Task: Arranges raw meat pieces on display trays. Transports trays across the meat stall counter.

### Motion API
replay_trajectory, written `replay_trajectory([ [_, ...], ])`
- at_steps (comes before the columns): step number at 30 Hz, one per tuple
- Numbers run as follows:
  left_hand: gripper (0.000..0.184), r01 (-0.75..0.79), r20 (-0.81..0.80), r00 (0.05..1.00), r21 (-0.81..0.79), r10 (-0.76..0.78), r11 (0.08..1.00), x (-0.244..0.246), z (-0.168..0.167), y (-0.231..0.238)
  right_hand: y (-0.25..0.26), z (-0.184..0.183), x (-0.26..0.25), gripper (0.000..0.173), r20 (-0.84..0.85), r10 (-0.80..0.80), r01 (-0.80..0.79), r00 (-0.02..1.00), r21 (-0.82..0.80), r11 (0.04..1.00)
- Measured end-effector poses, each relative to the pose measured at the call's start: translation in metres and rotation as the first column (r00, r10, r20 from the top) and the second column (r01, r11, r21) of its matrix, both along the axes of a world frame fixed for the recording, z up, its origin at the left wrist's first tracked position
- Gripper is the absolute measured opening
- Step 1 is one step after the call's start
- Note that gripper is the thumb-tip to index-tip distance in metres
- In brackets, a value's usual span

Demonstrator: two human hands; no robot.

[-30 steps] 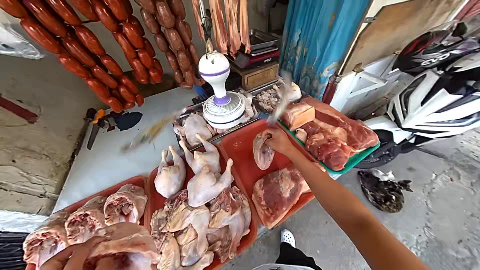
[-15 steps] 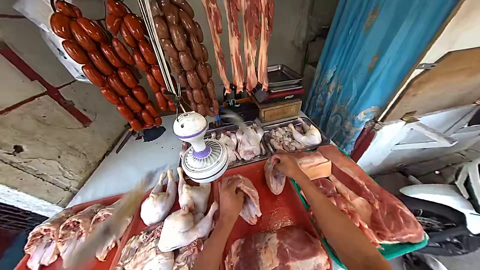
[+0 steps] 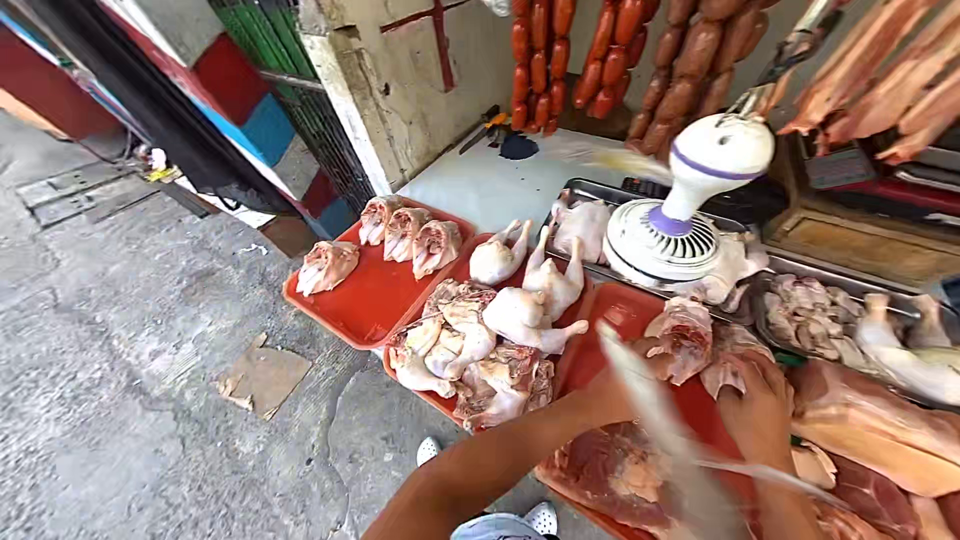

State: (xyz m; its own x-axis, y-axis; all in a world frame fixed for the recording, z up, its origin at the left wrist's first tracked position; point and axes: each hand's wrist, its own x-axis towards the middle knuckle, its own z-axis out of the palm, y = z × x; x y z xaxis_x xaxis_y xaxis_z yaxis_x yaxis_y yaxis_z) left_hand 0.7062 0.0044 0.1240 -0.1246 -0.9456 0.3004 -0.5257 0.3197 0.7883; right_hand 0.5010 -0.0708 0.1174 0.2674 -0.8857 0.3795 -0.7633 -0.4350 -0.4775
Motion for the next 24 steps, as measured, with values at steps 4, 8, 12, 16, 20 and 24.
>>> replay_trajectory([
  [4,0.039,-0.035,-0.119,0.992,0.032,0.039,0.999,0.101,-0.008,0.117,0.096,0.001,0.073,0.033,0.080,0.332,-0.337,0.940,0.072,0.939],
  [8,0.031,-0.393,0.085,0.919,0.097,0.386,0.914,0.258,0.008,0.187,0.164,-0.004,0.165,0.031,0.279,0.479,-0.525,0.833,0.121,0.843],
  [12,0.034,-0.754,0.366,0.635,0.101,0.680,0.650,0.451,0.025,0.213,0.198,-0.010,0.261,0.028,0.420,0.581,-0.683,0.698,0.145,0.716],
  [16,0.051,-0.658,0.634,0.596,0.032,0.493,0.753,0.599,0.017,0.198,0.217,-0.029,0.373,0.025,0.500,0.605,-0.773,0.620,0.256,0.580],
  [20,0.058,-0.347,0.760,0.646,0.210,0.071,0.914,0.655,-0.008,0.166,0.231,-0.011,0.444,0.027,0.454,0.631,-0.776,0.629,0.409,0.479],
  [24,0.049,-0.199,0.781,0.618,0.262,-0.087,0.944,0.677,-0.017,0.140,0.244,-0.006,0.459,0.028,0.495,0.562,-0.749,0.663,0.419,0.514],
])
